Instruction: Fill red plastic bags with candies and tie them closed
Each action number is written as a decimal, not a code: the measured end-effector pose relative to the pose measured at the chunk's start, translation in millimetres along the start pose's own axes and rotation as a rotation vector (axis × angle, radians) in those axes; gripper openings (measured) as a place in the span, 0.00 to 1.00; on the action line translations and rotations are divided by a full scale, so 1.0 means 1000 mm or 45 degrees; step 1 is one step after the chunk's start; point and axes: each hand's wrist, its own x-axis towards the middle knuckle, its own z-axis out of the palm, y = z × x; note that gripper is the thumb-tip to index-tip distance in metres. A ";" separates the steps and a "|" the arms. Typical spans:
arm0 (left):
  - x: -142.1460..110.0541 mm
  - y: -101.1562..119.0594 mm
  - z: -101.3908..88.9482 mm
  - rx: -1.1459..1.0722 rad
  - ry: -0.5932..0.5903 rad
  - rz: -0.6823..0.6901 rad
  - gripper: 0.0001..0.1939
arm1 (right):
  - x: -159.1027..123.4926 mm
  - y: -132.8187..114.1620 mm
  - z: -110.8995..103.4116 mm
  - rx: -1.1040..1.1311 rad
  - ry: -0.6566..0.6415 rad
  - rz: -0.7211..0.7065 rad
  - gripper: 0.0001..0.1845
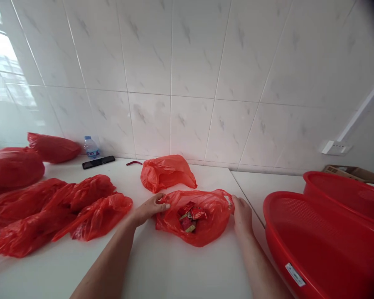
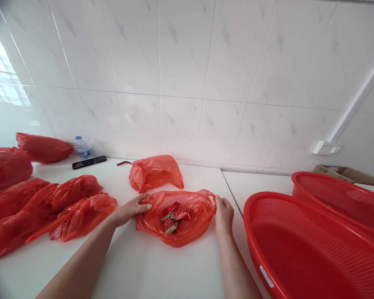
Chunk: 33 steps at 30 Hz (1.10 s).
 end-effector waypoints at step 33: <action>0.015 0.012 0.030 -0.110 0.947 0.466 0.07 | -0.026 -0.058 0.004 0.797 -0.544 0.282 0.14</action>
